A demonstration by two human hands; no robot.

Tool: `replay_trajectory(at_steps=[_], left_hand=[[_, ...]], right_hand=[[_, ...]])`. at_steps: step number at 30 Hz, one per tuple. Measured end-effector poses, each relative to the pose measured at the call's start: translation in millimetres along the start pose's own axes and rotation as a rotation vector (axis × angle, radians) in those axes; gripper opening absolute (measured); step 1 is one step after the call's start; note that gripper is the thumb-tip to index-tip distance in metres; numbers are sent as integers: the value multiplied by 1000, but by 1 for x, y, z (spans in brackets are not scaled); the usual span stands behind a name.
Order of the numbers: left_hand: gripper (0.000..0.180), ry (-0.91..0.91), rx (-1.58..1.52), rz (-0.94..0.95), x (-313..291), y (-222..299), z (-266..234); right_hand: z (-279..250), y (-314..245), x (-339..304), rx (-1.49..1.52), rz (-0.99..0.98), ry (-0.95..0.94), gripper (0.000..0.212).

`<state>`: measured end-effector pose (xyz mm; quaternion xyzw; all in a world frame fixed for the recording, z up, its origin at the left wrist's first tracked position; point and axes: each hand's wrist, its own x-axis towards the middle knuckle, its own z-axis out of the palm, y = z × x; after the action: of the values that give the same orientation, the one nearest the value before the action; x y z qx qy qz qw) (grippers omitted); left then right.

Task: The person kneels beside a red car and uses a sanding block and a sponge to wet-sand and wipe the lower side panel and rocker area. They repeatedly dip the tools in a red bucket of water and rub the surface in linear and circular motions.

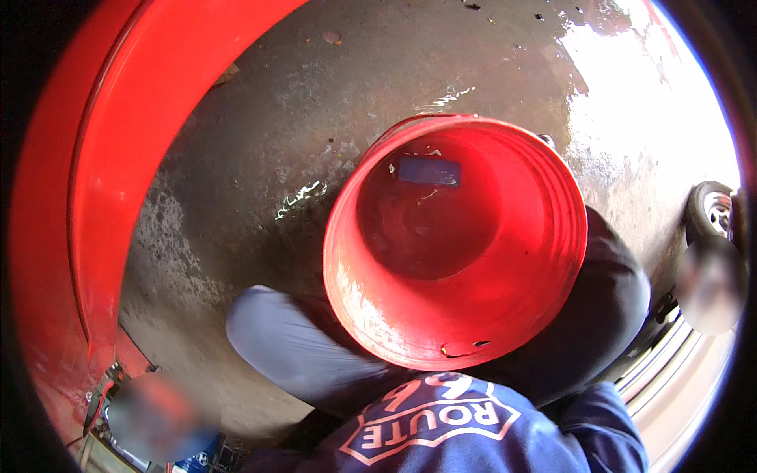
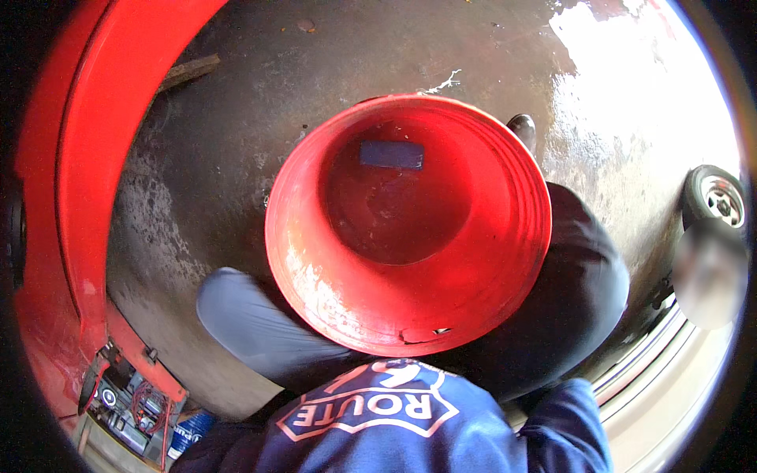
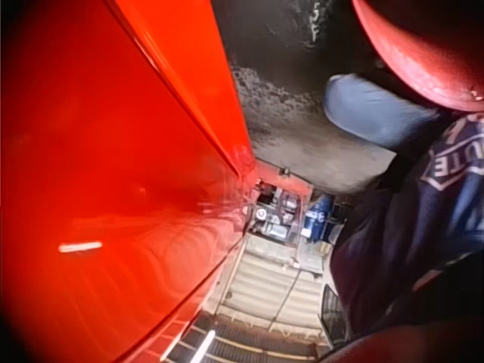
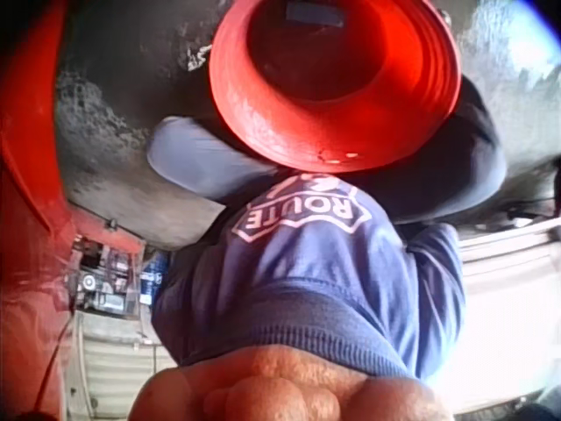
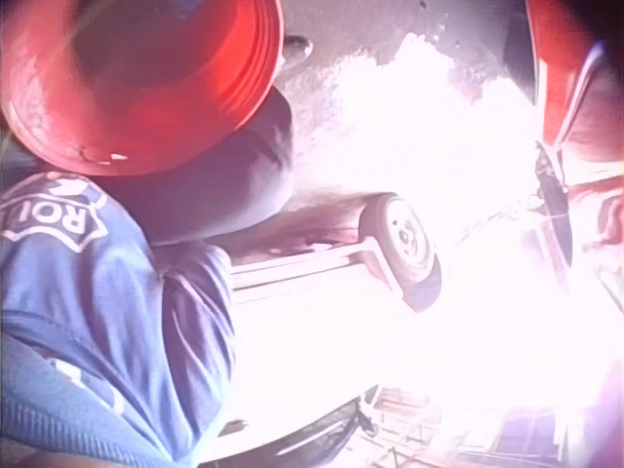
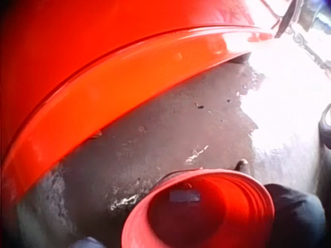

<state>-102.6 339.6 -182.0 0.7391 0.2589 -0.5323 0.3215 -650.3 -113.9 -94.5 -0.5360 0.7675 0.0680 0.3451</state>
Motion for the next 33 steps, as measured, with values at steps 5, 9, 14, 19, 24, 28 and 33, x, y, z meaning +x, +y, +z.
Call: replay_trajectory(at_steps=[5,9,14,19,24,28,33], left_hand=[[43,-73,104,76,33,-6,-52],[42,-148,212,142,61,-16,-102],[41,-166,258,171,79,-4,-158],[41,-111,235,202,45,56,-187],[40,-61,34,737,-94,166,-181],[38,-117,-126,1736,-218,273,-108],[24,-223,422,1972,-240,337,-4]], right_hand=[[122,157,-172,-2,389,-130,21],[219,222,-248,98,476,-155,22],[248,188,-213,85,296,-115,23],[130,5,-128,174,-176,324,24],[32,-226,-135,626,-985,367,27],[97,-379,-179,-207,-1412,159,29],[215,-444,-239,-68,-1052,-264,54]])
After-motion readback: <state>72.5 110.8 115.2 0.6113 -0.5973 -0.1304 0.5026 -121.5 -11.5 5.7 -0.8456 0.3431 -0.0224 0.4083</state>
